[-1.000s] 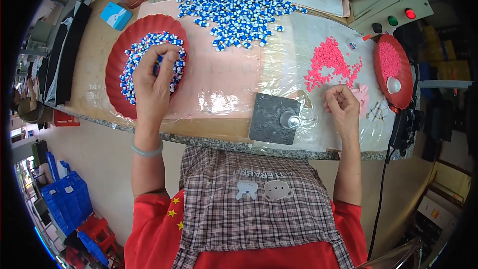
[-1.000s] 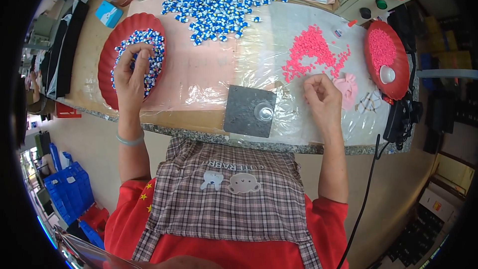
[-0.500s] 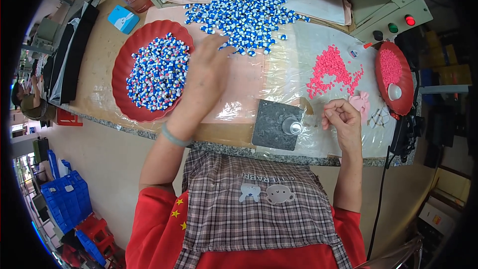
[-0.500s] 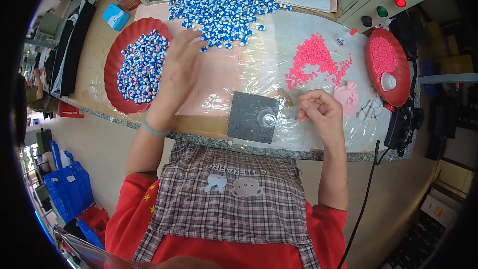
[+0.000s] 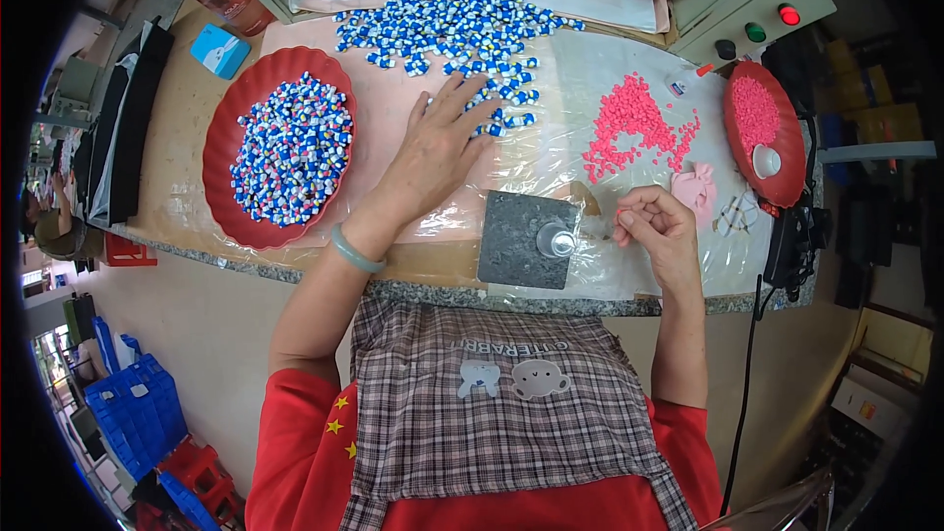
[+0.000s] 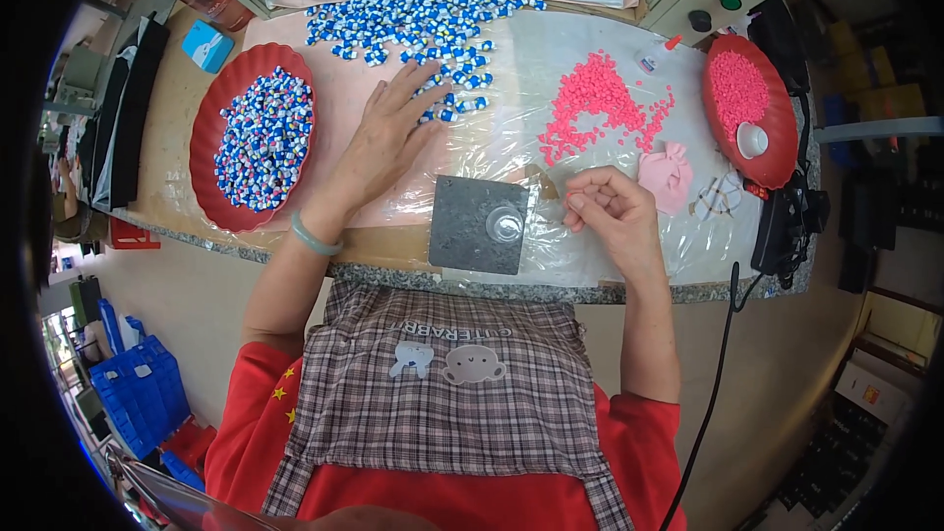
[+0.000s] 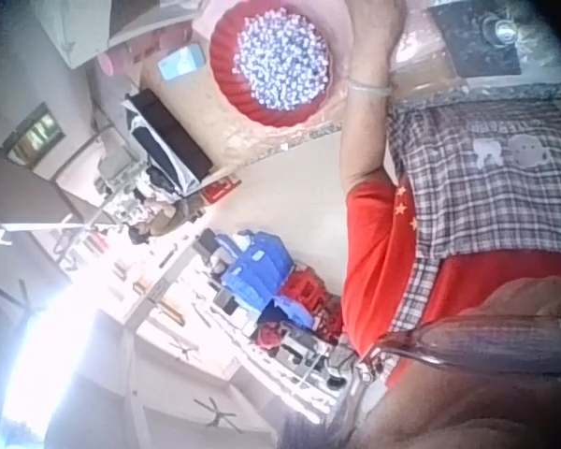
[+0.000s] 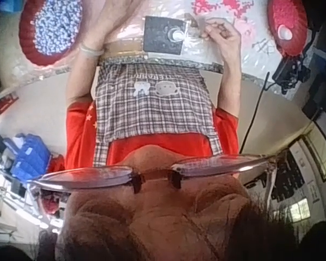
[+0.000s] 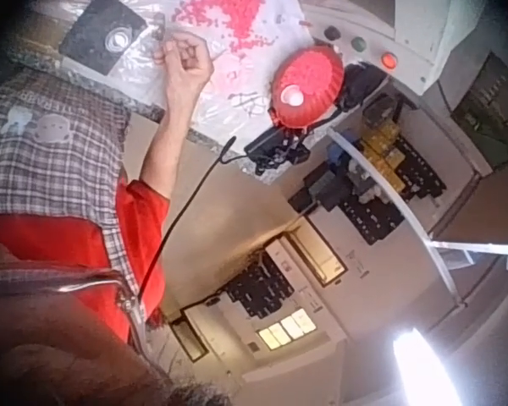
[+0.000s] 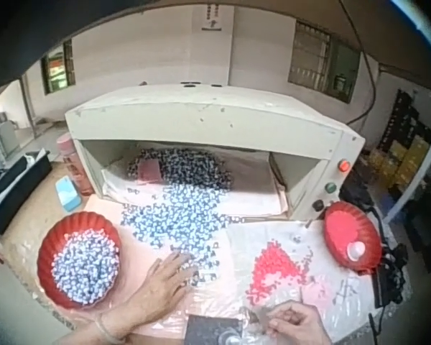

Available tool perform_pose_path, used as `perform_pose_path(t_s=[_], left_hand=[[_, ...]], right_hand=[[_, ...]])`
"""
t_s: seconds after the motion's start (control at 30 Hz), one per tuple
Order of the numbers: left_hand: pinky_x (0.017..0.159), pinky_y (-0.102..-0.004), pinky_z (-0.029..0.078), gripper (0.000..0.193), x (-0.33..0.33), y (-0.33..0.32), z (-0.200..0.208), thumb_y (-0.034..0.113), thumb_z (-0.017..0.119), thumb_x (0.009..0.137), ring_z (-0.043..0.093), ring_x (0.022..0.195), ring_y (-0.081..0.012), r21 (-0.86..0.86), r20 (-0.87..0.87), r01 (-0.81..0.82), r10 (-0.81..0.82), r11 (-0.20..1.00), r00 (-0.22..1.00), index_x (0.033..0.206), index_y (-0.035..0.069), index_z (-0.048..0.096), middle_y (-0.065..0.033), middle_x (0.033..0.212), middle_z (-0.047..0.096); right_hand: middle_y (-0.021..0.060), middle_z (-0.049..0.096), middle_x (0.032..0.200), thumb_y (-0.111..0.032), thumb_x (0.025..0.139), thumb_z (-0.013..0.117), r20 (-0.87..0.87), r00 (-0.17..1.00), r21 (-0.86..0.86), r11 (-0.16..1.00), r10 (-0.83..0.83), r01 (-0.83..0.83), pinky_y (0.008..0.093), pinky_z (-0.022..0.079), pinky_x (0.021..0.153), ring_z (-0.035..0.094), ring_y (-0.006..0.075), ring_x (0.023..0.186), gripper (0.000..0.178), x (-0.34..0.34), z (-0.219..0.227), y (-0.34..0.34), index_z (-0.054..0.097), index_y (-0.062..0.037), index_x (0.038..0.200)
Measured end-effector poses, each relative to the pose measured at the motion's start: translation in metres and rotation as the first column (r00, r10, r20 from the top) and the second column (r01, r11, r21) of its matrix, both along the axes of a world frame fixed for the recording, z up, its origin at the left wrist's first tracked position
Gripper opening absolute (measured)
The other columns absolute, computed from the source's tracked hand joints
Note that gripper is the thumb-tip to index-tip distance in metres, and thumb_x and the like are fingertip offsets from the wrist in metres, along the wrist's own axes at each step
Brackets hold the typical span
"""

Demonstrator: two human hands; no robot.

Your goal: The person picks up a blue and white bead and a pink bead by hand, applies glue to the blue and white bead, and presses the pink bead onto it. The assembled bead is then placed into a small container, and the process is repeated.

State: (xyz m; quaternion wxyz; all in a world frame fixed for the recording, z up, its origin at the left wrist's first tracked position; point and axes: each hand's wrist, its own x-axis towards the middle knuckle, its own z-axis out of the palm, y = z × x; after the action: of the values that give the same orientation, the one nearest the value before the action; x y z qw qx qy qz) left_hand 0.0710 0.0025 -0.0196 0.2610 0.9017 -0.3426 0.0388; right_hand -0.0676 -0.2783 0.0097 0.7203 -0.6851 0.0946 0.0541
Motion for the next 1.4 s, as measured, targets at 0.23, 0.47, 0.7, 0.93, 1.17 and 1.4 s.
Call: perform_pose_path(t_s=[0.23, 0.47, 0.7, 0.93, 1.17, 1.4], left_hand=[[0.101, -0.045, 0.035, 0.027, 0.003, -0.017, 0.009, 0.006, 0.063, 0.082, 0.045, 0.124, -0.0305, -0.202, 0.167, 0.067, -0.033, 0.977, 0.985, 0.109, 0.007, 0.064, -0.0103, 0.124, 0.055], [0.08, -0.0368, 0.038, 0.026, 0.01, -0.054, 0.001, 0.004, 0.064, 0.077, 0.054, 0.098, -0.0227, -0.08, 0.262, 0.189, -0.162, 0.979, 0.951, 0.103, 0.006, 0.065, -0.0048, 0.105, 0.061], [0.075, -0.0359, 0.039, 0.017, 0.015, -0.055, 0.003, 0.002, 0.058, 0.077, 0.057, 0.084, -0.0231, -0.003, 0.272, 0.242, -0.232, 0.97, 0.934, 0.093, 0.004, 0.065, -0.0074, 0.088, 0.056], [0.07, -0.0369, 0.049, 0.015, 0.013, -0.051, 0.003, -0.005, 0.061, 0.076, 0.06, 0.081, -0.0315, -0.315, 0.184, 0.211, -0.159, 0.925, 0.97, 0.09, -0.002, 0.061, -0.0141, 0.089, 0.058], [0.067, -0.0283, 0.048, 0.018, -0.015, -0.028, 0.025, -0.002, 0.067, 0.081, 0.058, 0.075, -0.0181, -0.471, -0.241, -0.053, -0.07, 0.881, 0.968, 0.098, 0.002, 0.064, -0.0073, 0.086, 0.058], [0.074, -0.0225, 0.05, 0.018, -0.044, -0.01, 0.02, -0.001, 0.062, 0.089, 0.059, 0.084, -0.0109, -0.694, -0.647, -0.316, -0.369, 0.647, 0.667, 0.107, -0.002, 0.066, -0.0048, 0.104, 0.057]], right_hand=[[0.0089, 0.067, 0.08, 0.0, 0.089, 0.063, -0.011, 1.0, 0.066, 0.997, 0.029, -0.028, 0.0247, 0.053, 0.064, 0.065, 0.0135, 0.071, 0.011, -0.001, -0.002, -0.005, 0.064, 0.0027, 0.1], [0.0083, 0.065, 0.087, 0.0, 0.089, 0.06, 0.007, 1.0, 0.108, 0.994, -0.002, 0.001, 0.0257, 0.053, 0.067, 0.064, 0.014, 0.075, 0.008, -0.003, 0.003, -0.001, 0.061, 0.0014, 0.097], [0.0061, 0.062, 0.087, 0.0, 0.089, 0.062, 0.012, 0.999, 0.088, 0.995, 0.053, -0.054, 0.0251, 0.052, 0.068, 0.063, 0.0132, 0.077, 0.006, -0.004, 0.005, 0.004, 0.06, 0.0011, 0.095], [0.0058, 0.063, 0.081, 0.003, 0.085, 0.067, -0.087, 0.986, 0.13, 0.983, 0.141, -0.129, 0.0223, 0.052, 0.06, 0.063, 0.011, 0.069, 0.013, -0.002, 0.013, 0.022, 0.06, 0.001, 0.096], [0.0064, 0.063, 0.075, 0.003, 0.08, 0.071, -0.197, 0.965, 0.147, 0.978, 0.175, -0.147, 0.0233, 0.051, 0.052, 0.063, 0.0114, 0.06, 0.022, -0.004, 0.018, 0.03, 0.054, -0.0031, 0.092], [0.0079, 0.064, 0.072, 0.005, 0.081, 0.07, -0.237, 0.956, 0.123, 0.981, 0.173, -0.147, 0.0253, 0.053, 0.053, 0.063, 0.0127, 0.06, 0.022, -0.002, 0.022, 0.032, 0.052, -0.0023, 0.092]])
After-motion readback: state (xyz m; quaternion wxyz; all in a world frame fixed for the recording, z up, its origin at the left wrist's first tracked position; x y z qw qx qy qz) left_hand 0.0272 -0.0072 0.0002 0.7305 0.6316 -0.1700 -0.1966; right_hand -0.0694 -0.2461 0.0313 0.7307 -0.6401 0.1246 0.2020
